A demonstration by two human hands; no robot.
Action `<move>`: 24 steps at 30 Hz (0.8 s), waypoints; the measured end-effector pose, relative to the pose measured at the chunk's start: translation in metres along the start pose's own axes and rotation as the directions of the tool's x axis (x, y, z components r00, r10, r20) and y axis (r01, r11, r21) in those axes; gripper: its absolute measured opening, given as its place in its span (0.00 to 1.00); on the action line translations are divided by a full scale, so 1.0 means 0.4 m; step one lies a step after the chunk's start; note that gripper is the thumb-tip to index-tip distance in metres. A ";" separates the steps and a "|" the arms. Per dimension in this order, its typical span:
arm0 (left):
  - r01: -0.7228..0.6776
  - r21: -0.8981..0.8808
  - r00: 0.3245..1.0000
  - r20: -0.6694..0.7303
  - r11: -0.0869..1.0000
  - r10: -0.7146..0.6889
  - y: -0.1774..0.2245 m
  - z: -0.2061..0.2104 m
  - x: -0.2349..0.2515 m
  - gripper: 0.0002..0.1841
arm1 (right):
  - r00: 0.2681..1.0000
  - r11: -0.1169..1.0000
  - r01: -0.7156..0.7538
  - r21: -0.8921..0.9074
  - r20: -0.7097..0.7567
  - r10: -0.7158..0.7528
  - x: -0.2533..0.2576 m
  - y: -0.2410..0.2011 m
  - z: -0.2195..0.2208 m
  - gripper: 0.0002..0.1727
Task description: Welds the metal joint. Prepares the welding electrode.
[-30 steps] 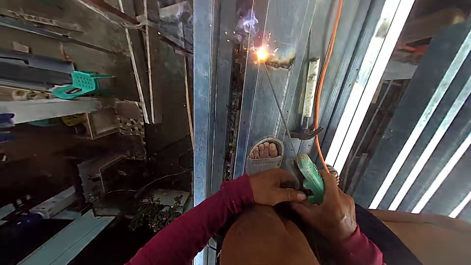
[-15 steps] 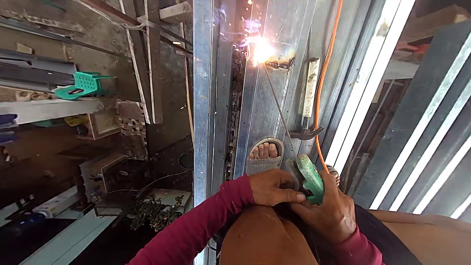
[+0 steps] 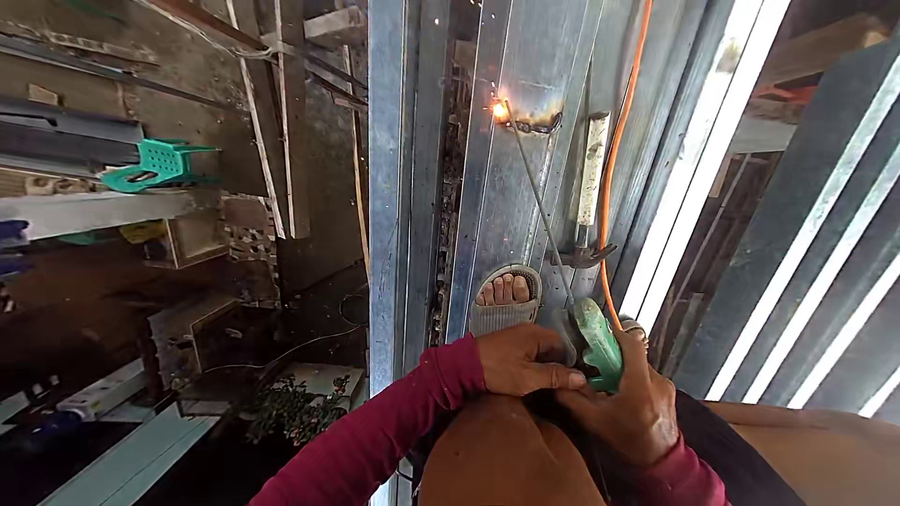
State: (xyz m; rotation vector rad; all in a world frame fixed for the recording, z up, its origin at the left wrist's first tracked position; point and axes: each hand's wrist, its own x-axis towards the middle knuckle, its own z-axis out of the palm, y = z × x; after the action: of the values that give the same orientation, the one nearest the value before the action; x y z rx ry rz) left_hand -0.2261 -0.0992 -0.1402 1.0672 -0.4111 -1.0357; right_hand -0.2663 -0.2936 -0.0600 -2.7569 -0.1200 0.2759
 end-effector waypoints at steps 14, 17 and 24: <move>0.009 -0.069 1.000 -0.023 0.998 -0.010 -0.015 0.000 -0.005 0.15 | 1.000 1.000 -0.002 0.001 0.023 0.002 0.009 -0.003 0.006 0.45; 0.012 -0.063 1.000 -0.024 0.998 -0.014 -0.015 0.001 -0.005 0.15 | 1.000 1.000 -0.002 0.001 0.025 0.002 0.008 -0.003 0.006 0.45; 0.008 -0.062 1.000 -0.022 0.998 -0.009 -0.014 0.000 -0.006 0.15 | 1.000 1.000 -0.003 0.002 0.019 0.003 0.009 -0.004 0.007 0.44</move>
State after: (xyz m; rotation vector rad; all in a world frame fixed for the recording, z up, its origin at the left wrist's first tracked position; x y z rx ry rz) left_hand -0.2300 -0.0979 -0.1446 1.0257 -0.3544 -1.0366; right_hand -0.2633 -0.2908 -0.0627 -2.7527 -0.1201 0.3031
